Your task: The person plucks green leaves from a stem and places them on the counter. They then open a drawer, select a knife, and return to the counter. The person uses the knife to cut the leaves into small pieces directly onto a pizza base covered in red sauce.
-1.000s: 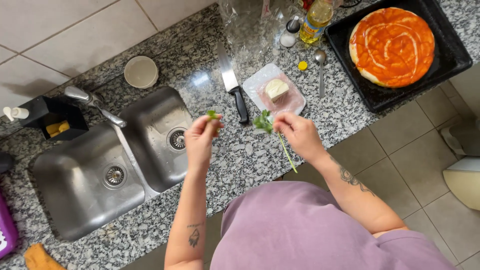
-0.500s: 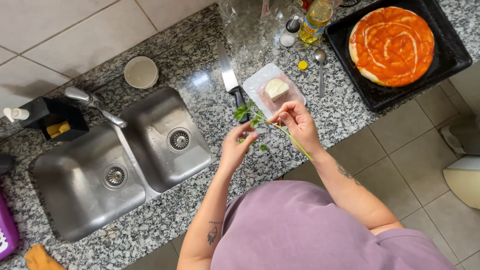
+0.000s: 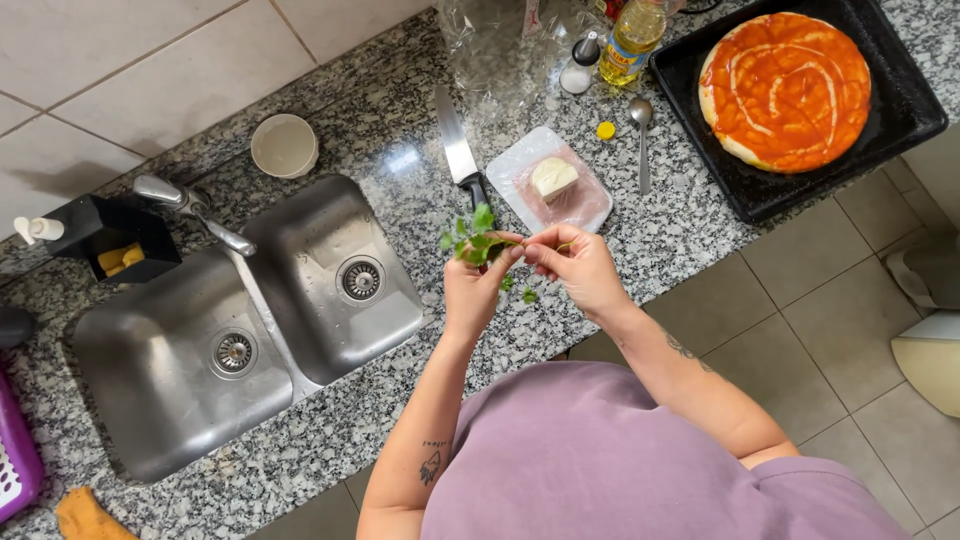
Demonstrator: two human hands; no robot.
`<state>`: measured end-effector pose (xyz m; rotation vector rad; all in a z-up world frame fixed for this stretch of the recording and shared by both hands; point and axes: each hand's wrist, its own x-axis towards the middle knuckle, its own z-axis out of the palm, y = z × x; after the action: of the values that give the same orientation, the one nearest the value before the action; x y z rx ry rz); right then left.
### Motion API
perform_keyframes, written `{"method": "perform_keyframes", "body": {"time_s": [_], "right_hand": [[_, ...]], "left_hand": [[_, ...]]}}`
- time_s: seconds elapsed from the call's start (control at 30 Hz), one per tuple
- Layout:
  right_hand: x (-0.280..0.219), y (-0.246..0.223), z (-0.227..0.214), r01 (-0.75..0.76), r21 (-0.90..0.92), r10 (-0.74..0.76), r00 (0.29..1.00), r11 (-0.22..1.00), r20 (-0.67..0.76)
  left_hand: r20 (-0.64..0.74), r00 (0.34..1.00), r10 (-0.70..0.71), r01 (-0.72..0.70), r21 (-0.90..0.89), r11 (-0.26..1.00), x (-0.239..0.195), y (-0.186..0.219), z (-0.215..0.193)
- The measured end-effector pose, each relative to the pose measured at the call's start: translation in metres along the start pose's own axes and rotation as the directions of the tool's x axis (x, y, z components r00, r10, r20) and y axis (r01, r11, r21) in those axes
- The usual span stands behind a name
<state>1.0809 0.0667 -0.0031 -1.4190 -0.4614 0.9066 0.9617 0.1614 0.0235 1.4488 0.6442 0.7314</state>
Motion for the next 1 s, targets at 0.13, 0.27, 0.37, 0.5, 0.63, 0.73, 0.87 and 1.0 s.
{"method": "perform_keyframes", "body": {"time_s": [0.13, 0.27, 0.37, 0.5, 0.63, 0.73, 0.87, 1.0], "right_hand": [[0.0, -0.012, 0.009, 0.066, 0.013, -0.066, 0.998, 0.998, -0.018], [-0.001, -0.023, 0.014, 0.2, -0.065, -0.197, 0.979, 0.978, 0.046], [-0.001, -0.028, 0.015, 0.215, -0.093, -0.207, 0.974, 0.972, 0.094], [0.002, -0.031, 0.013, 0.212, -0.139, -0.2, 0.975, 0.967, 0.093], [-0.004, -0.046, 0.02, 0.245, -0.159, -0.232, 0.968, 0.956, 0.098], [-0.008, -0.057, 0.021, 0.303, -0.343, -0.29, 0.953, 0.889, 0.09], [-0.006, -0.043, 0.011, 0.377, -0.52, -0.411, 0.91, 0.766, 0.053], [-0.003, -0.051, -0.006, 0.335, -0.528, -0.418, 0.908, 0.78, -0.04]], "left_hand": [[-0.015, 0.996, -0.089, 0.089, 0.026, 0.996, -0.001, -0.006, 0.002], [0.071, 0.997, 0.04, -0.055, 0.224, 0.973, 0.004, 0.005, -0.004], [0.19, 0.963, 0.19, -0.256, 0.433, 0.864, 0.007, 0.014, -0.01], [0.326, 0.936, 0.132, -0.325, 0.658, 0.679, 0.007, 0.017, -0.02], [0.343, 0.917, 0.201, -0.394, 0.716, 0.576, 0.002, 0.005, -0.012], [0.327, 0.913, 0.243, -0.402, 0.82, 0.408, 0.001, -0.006, -0.007], [0.287, 0.944, 0.165, -0.329, 0.767, 0.551, -0.007, -0.01, -0.008], [0.141, 0.989, 0.04, -0.12, 0.622, 0.774, -0.007, -0.055, -0.019]]}}
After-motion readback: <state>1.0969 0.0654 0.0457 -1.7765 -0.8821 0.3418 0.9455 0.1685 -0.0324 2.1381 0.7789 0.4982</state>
